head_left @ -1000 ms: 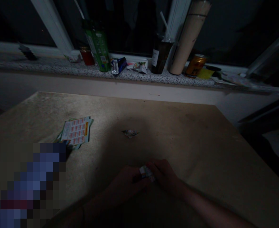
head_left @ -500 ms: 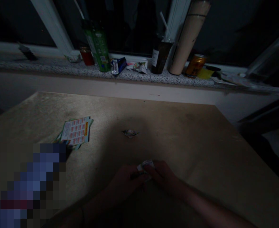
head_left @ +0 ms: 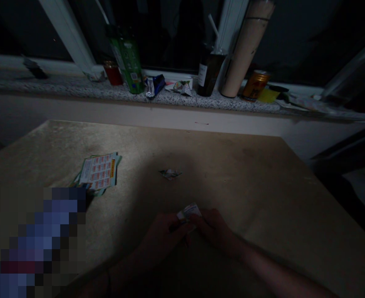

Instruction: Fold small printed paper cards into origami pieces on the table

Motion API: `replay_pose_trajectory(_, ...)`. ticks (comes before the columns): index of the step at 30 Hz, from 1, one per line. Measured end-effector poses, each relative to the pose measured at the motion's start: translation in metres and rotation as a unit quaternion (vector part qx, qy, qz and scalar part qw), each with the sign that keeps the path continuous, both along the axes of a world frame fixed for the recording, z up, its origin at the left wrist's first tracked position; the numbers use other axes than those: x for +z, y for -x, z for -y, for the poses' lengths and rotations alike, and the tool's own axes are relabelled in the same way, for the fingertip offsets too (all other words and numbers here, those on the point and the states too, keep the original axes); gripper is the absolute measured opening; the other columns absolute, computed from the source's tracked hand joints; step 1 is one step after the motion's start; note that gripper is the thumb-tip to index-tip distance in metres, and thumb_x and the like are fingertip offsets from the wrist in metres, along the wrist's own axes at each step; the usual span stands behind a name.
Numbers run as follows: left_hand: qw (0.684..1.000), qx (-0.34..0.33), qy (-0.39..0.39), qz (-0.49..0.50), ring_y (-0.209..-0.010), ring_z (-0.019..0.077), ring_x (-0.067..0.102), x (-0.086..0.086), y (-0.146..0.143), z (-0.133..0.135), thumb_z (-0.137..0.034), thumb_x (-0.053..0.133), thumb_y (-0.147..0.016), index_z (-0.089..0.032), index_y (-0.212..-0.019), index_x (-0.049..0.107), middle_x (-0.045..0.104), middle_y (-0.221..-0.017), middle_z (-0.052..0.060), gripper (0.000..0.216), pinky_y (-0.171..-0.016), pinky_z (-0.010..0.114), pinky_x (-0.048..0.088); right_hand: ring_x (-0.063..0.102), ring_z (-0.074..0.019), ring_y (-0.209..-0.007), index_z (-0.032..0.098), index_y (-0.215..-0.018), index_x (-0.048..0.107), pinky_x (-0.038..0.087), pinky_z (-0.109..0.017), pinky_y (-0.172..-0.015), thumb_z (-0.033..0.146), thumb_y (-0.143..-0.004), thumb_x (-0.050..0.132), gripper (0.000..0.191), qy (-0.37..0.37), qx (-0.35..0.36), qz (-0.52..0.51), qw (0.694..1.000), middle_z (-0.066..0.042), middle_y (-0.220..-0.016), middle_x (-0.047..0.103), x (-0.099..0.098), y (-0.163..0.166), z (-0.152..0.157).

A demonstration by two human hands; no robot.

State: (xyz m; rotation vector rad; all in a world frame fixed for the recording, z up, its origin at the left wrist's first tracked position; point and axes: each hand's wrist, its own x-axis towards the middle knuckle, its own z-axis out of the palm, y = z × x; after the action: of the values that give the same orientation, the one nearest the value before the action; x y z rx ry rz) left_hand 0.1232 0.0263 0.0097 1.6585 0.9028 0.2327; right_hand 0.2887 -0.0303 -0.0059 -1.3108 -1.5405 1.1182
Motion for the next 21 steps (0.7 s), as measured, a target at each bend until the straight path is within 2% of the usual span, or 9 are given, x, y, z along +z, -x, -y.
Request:
replay_pose_trajectory(3, 1.0, 0.004, 0.013, -0.004, -0.055, 0.0131, 0.057, 0.0031, -0.0019, -0.0003, -0.04, 0.052, -0.083, -0.015, -0.063, 0.065, 0.064, -0.058, -0.001, 0.036, -0.055, 0.02, 0.039, 0.052, -0.0096, -0.056, 0.015, -0.069, 0.064, 0.041, -0.019, -0.055, 0.041, -0.093, 0.04, 0.042, -0.01, -0.002, -0.009, 1.0, 0.001, -0.061, 0.059, -0.0005, -0.0002, -0.0006)
replay_pose_trajectory(7, 0.999, 0.03, 0.027, -0.013, -0.052, 0.0129, 0.054, 0.0024, -0.0016, -0.0016, -0.044, 0.053, -0.082, -0.015, -0.061, 0.064, 0.061, -0.055, -0.001, 0.038, -0.051, 0.02, 0.037, 0.042, -0.0084, -0.05, 0.014, -0.064, 0.06, 0.033, -0.019, -0.047, 0.045, -0.09, 0.043, 0.044, 0.0, -0.056, -0.01, 0.998, 0.003, -0.055, 0.048, -0.0009, -0.0021, -0.0006)
replay_pose_trajectory(10, 0.999, 0.035, 0.025, -0.01, -0.053, 0.0128, 0.055, 0.0005, -0.0003, -0.0023, -0.043, 0.053, -0.082, -0.015, -0.061, 0.064, 0.061, -0.056, -0.001, 0.037, -0.053, 0.02, 0.038, 0.038, -0.0085, -0.051, 0.014, -0.062, 0.057, 0.032, -0.02, -0.048, 0.043, -0.092, 0.04, 0.045, 0.006, -0.074, -0.001, 0.997, 0.003, -0.055, 0.043, -0.0008, -0.0027, 0.0001)
replay_pose_trajectory(14, 1.0, 0.011, 0.024, -0.008, -0.054, 0.0127, 0.056, -0.0006, 0.0003, -0.0024, -0.043, 0.051, -0.083, -0.015, -0.062, 0.065, 0.062, -0.056, -0.001, 0.038, -0.053, 0.019, 0.038, 0.037, -0.0085, -0.051, 0.015, -0.062, 0.055, 0.031, -0.02, -0.048, 0.042, -0.092, 0.039, 0.044, 0.014, -0.065, -0.009, 0.998, 0.003, -0.055, 0.041, 0.0002, -0.0027, 0.0011)
replay_pose_trajectory(17, 1.0, -0.02, 0.004, -0.017, -0.053, 0.0122, 0.055, 0.0001, 0.0003, -0.0021, -0.044, 0.051, -0.084, -0.014, -0.061, 0.065, 0.062, -0.056, -0.001, 0.041, -0.052, 0.018, 0.037, 0.042, -0.0094, -0.055, 0.015, -0.067, 0.057, 0.034, -0.02, -0.051, 0.042, -0.091, 0.042, 0.039, 0.022, -0.055, -0.039, 0.997, 0.002, -0.06, 0.047, 0.0008, -0.0033, 0.0009)
replay_pose_trajectory(21, 0.998, -0.055, -0.012, -0.033, -0.053, 0.0118, 0.055, 0.0037, 0.0007, -0.0013, -0.04, 0.05, -0.085, -0.014, -0.06, 0.065, 0.062, -0.057, -0.001, 0.039, -0.053, 0.018, 0.037, 0.044, -0.0096, -0.057, 0.016, -0.069, 0.054, 0.035, -0.019, -0.052, 0.04, -0.091, 0.044, 0.034, 0.012, -0.081, -0.028, 0.996, 0.002, -0.062, 0.048, 0.0005, -0.003, 0.0)
